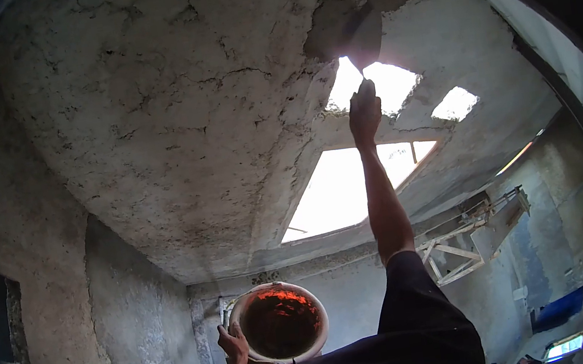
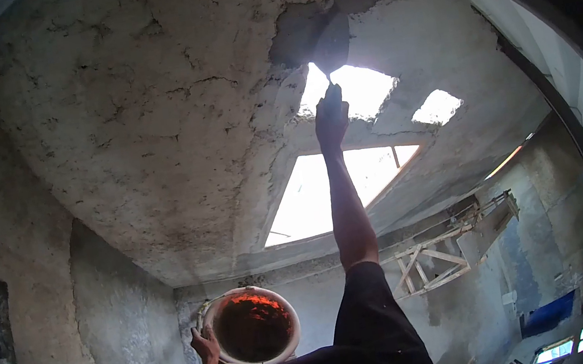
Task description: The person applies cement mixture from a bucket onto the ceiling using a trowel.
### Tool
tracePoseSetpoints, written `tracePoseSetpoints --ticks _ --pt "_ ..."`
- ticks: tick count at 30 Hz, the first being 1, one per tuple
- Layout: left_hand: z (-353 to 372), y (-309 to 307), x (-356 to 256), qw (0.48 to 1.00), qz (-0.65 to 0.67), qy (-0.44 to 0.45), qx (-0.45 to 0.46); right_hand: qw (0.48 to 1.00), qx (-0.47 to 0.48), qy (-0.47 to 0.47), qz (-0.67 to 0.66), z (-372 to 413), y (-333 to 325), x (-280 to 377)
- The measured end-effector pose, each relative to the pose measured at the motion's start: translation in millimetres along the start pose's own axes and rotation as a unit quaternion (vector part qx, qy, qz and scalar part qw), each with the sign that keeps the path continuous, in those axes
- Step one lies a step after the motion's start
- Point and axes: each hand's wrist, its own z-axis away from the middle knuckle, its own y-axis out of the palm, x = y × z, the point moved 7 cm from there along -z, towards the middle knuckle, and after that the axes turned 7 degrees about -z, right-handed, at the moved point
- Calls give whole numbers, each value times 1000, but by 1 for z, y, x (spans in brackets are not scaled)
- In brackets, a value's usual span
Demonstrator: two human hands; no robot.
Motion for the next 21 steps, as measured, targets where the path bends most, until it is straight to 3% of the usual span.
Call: tracePoseSetpoints --ticks 1,3,6,7,9,13,15,17,19,21 --pt "-1 -2 -3 1000 21 -9 19 998 -20 -60 17 -10 -1 4" --pt "-1 -4 -8 1000 18 10 -20 998 20 -19 53 -26 14 -19" --pt "-4 -2 -6 999 11 25 -47 973 -31 -163 158 -26 25 -32" --pt "-6 0 -6 1000 11 11 -25 973 -30 -164 158 -24 24 -32" --pt "-5 -1 -6 1000 7 -2 3 996 71 51 7 -8 23 -64" --pt "-6 -5 -13 1000 5 -11 3 997 72 36 -8 23 13 -81" --pt "-6 -5 -11 1000 20 -13 3 998 25 -19 -52 29 -3 -71" --pt "-5 -4 -10 1000 13 4 -5 998 42 6 -37 25 -1 -73" --pt "-5 -5 -12 1000 9 1 -6 996 -9 -83 28 7 -3 -54" --pt "-2 -6 -10 1000 0 -1 -2 1000 9 -25 3 -14 -6 -36"
